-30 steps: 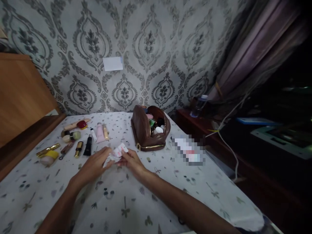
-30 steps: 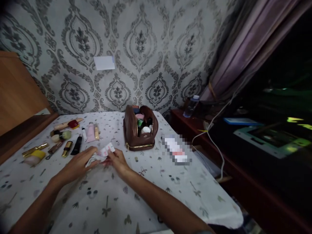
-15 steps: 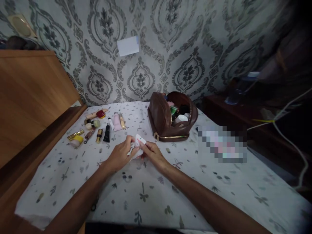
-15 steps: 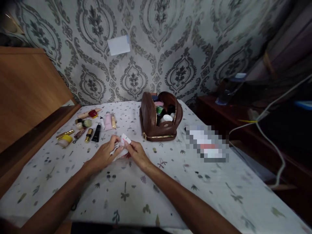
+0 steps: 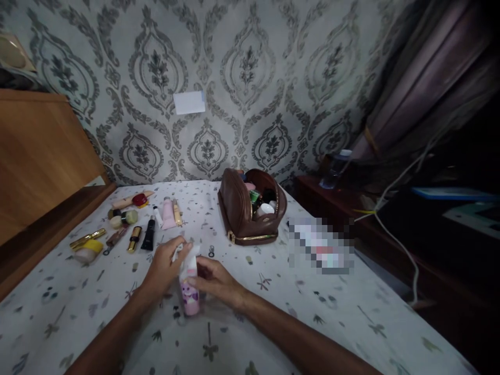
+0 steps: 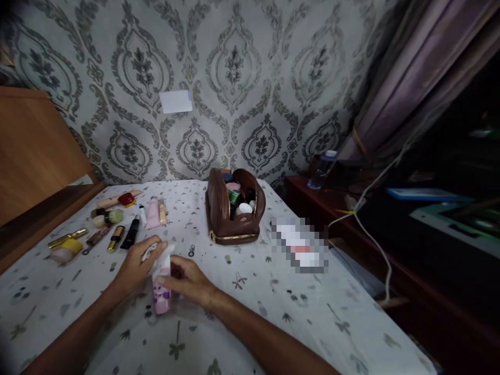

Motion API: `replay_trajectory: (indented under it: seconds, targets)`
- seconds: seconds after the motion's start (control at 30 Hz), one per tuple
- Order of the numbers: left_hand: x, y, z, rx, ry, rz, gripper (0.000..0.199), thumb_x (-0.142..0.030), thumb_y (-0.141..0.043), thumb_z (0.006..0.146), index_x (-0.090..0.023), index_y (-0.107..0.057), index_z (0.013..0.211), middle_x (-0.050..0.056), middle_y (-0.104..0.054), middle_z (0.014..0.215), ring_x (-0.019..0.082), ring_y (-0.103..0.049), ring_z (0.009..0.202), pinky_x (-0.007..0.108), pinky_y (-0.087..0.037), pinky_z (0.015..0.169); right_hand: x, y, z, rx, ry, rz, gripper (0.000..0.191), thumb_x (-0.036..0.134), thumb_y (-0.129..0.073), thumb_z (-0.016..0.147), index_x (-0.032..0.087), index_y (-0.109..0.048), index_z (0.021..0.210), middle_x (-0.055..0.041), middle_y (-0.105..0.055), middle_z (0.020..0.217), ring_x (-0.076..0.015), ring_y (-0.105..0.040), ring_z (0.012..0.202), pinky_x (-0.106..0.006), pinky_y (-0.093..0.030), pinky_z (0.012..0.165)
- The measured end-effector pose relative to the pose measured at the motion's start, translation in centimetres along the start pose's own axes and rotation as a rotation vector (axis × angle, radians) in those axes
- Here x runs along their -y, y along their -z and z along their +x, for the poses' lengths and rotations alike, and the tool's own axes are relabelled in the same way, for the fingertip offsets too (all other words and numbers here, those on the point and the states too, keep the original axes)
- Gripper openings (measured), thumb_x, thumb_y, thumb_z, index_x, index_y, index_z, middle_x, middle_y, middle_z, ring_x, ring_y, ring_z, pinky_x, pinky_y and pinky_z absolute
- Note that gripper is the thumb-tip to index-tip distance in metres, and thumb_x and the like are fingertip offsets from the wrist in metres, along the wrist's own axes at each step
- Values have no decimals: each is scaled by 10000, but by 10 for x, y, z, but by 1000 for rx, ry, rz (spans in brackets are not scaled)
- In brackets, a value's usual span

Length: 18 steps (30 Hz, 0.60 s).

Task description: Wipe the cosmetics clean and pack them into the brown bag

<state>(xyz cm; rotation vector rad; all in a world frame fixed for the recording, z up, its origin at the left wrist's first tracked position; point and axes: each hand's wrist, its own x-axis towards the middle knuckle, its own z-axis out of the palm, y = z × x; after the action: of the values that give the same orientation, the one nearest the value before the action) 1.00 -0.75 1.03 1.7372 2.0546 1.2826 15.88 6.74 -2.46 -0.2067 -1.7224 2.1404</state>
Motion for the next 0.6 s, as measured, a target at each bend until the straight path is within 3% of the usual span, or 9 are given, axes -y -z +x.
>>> replay_trajectory:
  seconds: [0.1,0.17,0.23,0.33,0.43,0.5,0.6]
  targets:
    - [5,3,1,-104,86,-77,364,-470,-460,914,-204,-443,667,-58,-394,581,117,-406,556,236,-328,552,4,-1,-4,73,-66,89,672,480,-812,706,229,-536,1265,-2,-635,942,-146,-612,836,-278,-471,746]
    - [9,5,2,-188,143,-128,371,-490,-484,899,-200,-465,669,-56,-396,586,112,-390,555,229,-317,530,3,-1,-5,95,-156,130,722,503,-785,728,262,-456,1324,-5,-642,931,-157,-651,770,-264,-488,638]
    - [13,6,6,-260,209,-180,376,-523,-528,858,-194,-504,677,-51,-417,594,110,-389,553,224,-307,508,1,0,-4,43,-205,160,633,537,-778,716,237,-498,1198,-3,-655,868,-149,-657,675,-223,-455,529]
    - [21,5,11,-315,373,-277,432,-612,-582,776,-182,-582,744,-55,-417,569,108,-364,511,226,-289,470,-3,2,0,-145,-185,175,503,522,-808,674,196,-537,946,5,-665,767,-95,-591,566,-168,-353,452]
    - [28,7,14,-348,487,-310,487,-660,-596,747,-177,-619,796,-47,-443,572,119,-394,514,234,-318,477,-2,7,5,-252,-163,177,465,486,-820,663,188,-565,913,13,-654,716,-82,-544,531,-168,-299,431]
    - [28,11,14,-384,436,-248,438,-620,-563,810,-185,-606,787,-31,-470,614,136,-448,573,241,-365,528,-2,10,6,-315,-125,143,452,470,-825,647,195,-594,922,28,-625,681,-92,-531,527,-184,-307,434]
    - [21,15,10,-443,193,-78,344,-486,-455,940,-202,-555,775,-13,-495,690,154,-501,682,256,-415,640,-3,12,5,-380,-20,-25,397,424,-803,669,206,-655,965,29,-601,674,-118,-531,566,-223,-381,484]
